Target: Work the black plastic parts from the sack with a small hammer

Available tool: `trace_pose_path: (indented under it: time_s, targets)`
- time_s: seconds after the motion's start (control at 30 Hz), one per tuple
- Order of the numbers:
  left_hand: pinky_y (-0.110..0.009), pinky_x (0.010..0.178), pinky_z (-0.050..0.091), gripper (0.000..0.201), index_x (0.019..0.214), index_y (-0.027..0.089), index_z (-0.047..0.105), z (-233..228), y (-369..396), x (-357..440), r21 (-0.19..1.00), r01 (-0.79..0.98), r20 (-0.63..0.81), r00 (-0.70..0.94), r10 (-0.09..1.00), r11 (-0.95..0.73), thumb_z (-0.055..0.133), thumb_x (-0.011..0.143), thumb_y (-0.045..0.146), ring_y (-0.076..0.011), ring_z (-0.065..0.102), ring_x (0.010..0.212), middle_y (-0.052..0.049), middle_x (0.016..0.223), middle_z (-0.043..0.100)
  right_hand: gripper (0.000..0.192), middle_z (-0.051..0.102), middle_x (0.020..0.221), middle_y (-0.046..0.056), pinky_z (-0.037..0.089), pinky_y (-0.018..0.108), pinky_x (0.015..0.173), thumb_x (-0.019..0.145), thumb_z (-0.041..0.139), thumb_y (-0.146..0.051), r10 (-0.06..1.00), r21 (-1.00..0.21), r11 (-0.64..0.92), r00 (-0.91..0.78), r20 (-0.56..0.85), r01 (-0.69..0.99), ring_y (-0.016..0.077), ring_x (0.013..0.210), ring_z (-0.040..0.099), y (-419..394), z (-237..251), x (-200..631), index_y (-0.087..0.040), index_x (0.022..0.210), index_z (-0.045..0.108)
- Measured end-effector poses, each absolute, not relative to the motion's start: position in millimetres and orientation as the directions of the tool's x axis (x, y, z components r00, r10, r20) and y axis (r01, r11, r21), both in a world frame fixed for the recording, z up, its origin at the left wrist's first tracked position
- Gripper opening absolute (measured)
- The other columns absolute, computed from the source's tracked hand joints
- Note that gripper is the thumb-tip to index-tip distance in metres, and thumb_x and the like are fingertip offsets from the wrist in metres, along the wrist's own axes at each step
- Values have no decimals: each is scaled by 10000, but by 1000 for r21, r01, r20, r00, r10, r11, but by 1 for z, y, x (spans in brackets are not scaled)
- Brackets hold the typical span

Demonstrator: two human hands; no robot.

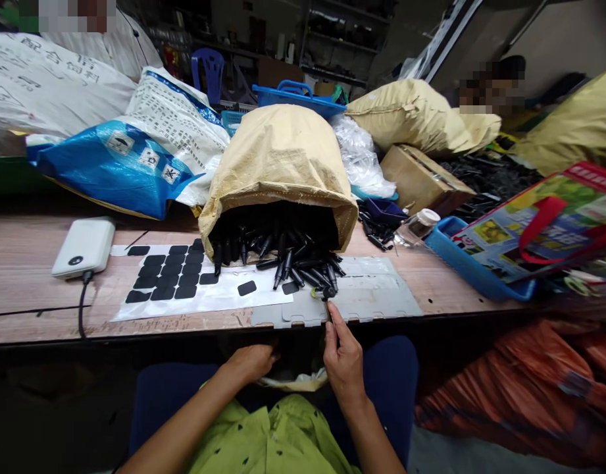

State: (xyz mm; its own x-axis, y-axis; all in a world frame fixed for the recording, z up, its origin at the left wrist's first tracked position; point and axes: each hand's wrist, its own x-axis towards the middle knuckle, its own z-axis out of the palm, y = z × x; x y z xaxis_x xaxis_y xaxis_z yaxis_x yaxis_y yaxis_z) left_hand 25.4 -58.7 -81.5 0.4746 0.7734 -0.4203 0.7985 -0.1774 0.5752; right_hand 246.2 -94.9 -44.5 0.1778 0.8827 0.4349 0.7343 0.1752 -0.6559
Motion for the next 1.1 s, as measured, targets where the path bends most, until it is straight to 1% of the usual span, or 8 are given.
trace_pose_path:
  time_s: [0.1,0.2,0.3,0.37,0.47,0.63,0.93,1.1]
  targets:
    - [-401,905,531,450,1321,278,641,-73,-60,30,545,814,-494,507,707,-203,607,882,370,-329,667,1189,-124,1309,701,439,638,1416,79,503,335,1119,1045,481,-259,884,-650,169,178,432,741,205,1297,622,-95,-45,246,-204,1473,560]
    - [-367,798,528,346,1145,248,735,-26,-57,32,621,705,-454,680,576,-343,661,840,394,-323,720,1004,-109,1089,775,440,636,1418,79,505,336,1118,1046,475,-262,884,-647,168,177,434,743,206,1295,623,-96,-45,246,-206,1475,558]
    - [-265,649,459,199,976,264,758,27,-46,34,789,481,-291,841,457,-383,635,879,386,-199,691,746,-15,852,768,442,633,1421,81,504,330,1116,1047,475,-259,882,-650,171,179,436,741,203,1298,621,-96,-44,246,-203,1478,553]
    - [-245,613,419,198,925,261,744,51,-32,39,807,453,-166,790,590,-378,588,923,383,-160,647,688,12,783,734,439,637,1417,82,506,323,1112,1046,478,-255,881,-650,172,180,437,740,200,1298,621,-96,-44,245,-199,1475,556]
    - [-268,642,409,218,920,240,716,60,-3,53,672,670,38,395,918,-316,587,936,415,-179,635,724,-7,797,710,434,648,1403,81,508,314,1106,1045,479,-252,876,-646,177,180,448,743,196,1289,627,-95,-44,245,-195,1466,566]
    - [-303,689,432,246,950,216,699,43,36,74,456,889,147,-40,988,-32,659,900,453,-243,676,866,-65,970,723,436,649,1403,75,496,303,1116,1047,468,-251,880,-659,173,186,438,732,189,1293,624,-95,-44,245,-201,1470,563]
    - [-291,677,399,206,1015,256,721,40,32,62,485,870,184,-4,983,-87,632,937,425,-217,669,875,-19,930,728,446,644,1409,73,495,311,1117,1047,462,-243,877,-662,176,189,441,729,193,1299,619,-96,-46,245,-210,1483,550]
    - [-273,670,396,141,969,274,714,35,3,37,495,786,169,332,928,-371,706,888,390,-163,625,798,14,924,669,445,637,1418,75,494,318,1120,1048,456,-234,881,-662,176,183,436,728,194,1309,611,-96,-46,245,-205,1482,549]
